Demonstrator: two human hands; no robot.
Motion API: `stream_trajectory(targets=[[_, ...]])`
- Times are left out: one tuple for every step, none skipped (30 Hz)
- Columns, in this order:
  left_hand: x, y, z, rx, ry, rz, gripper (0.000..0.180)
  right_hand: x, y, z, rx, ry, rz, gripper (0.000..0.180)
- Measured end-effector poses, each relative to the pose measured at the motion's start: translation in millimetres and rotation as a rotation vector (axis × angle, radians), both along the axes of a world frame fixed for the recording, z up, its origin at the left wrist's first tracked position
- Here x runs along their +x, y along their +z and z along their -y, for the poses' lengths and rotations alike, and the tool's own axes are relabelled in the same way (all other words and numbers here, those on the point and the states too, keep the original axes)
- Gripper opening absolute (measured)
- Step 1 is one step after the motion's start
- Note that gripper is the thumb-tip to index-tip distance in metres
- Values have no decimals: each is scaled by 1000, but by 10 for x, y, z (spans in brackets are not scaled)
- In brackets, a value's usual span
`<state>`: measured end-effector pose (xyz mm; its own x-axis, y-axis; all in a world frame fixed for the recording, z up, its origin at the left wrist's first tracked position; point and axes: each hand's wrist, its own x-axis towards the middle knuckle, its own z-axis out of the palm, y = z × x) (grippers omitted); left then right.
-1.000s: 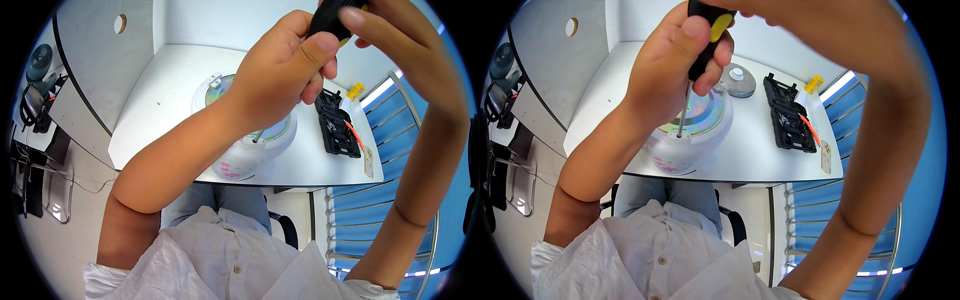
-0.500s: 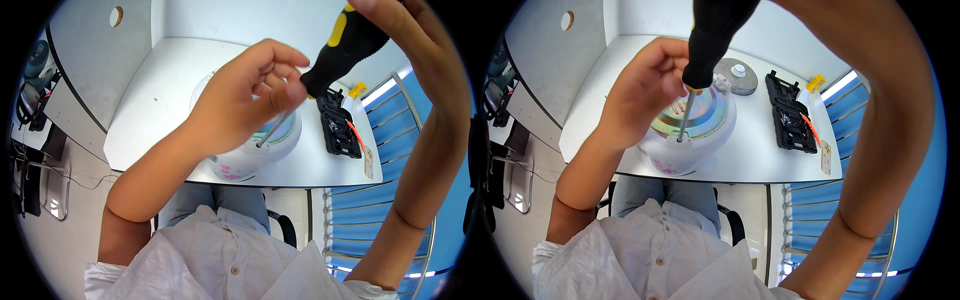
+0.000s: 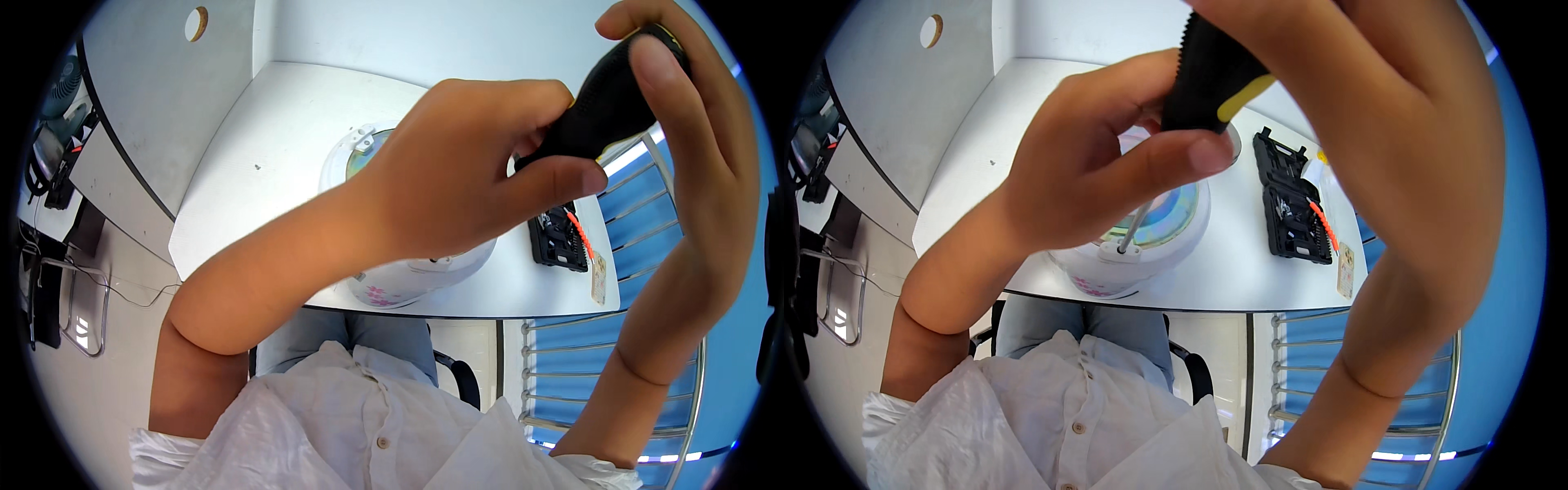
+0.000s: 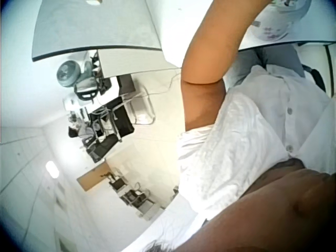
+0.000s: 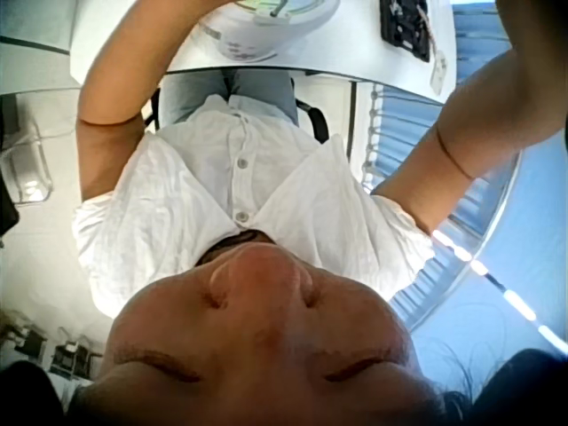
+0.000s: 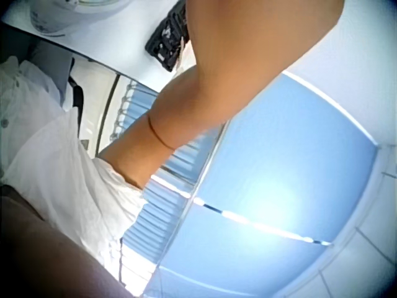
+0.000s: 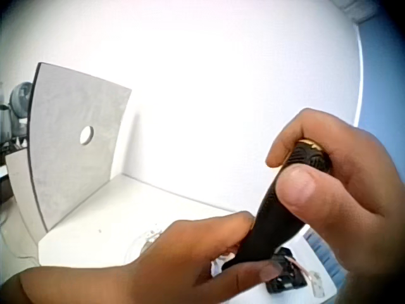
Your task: The person uses a screwdriver to attach a circular metal plate to the bottom of a white appliance. They systematically tighten several screws around the perimeter of the plate. After securing the plate, the person flips the appliance upright.
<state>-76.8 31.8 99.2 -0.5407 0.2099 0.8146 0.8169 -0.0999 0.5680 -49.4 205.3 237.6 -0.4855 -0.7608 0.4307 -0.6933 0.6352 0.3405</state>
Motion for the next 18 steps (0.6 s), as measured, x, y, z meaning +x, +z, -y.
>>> stream_trajectory(targets=[[-25, -12, 14, -6, -44, 4, 34, -31, -20, 30, -7, 10, 5, 48], [-59, -20, 34, -15, -143, 53, 35, -71, -43, 62, -13, 18, 12, 48], [-96, -21, 37, 1, -240, 82, 35, -113, -59, 93, -13, 28, 15, 48], [-133, -19, 44, 8, -349, 116, 35, -160, -80, 117, -19, 34, 21, 48], [-170, -12, 49, -2, -421, 124, 36, -201, -98, 134, -25, 37, 28, 49], [-203, -4, 58, -18, -503, 134, 36, -245, -117, 140, -32, 45, 28, 49], [-230, 5, 63, -33, -585, 146, 36, -284, -129, 135, -42, 50, 27, 49], [-251, 12, 72, -41, -615, 139, 42, -318, -138, 118, -55, 52, 27, 49], [-262, 13, 80, -47, -644, 132, 47, -344, -140, 89, -76, 51, 25, 49], [-275, 9, 92, -73, -644, 151, 53, -359, -134, 54, -101, 50, 19, 50], [-259, -19, 97, 9, -708, 173, 39, -370, -126, 12, -130, 44, 13, 50], [-257, -48, 121, -41, -610, 194, 39, -361, -105, -31, -160, 36, 1, 50], [-248, -92, 171, -91, -512, 216, 39, -352, -91, -71, -194, 27, -6, 50], [-241, -142, 246, -112, -416, 211, 40, -323, -70, -105, -226, 17, -15, 50], [-230, -216, 308, -75, -335, 226, 39, -296, -57, -127, -260, 9, -23, 51], [-223, -305, 381, -9, -252, 214, 39, -259, -49, -138, -285, -1, -33, 51], [-221, -405, 490, 54, -185, 190, 39, -228, -50, -132, -308, -14, -42, 51], [-230, -490, 703, 13, -56, 178, 37, -208, -74, -113, -324, -18, -49, 51]])
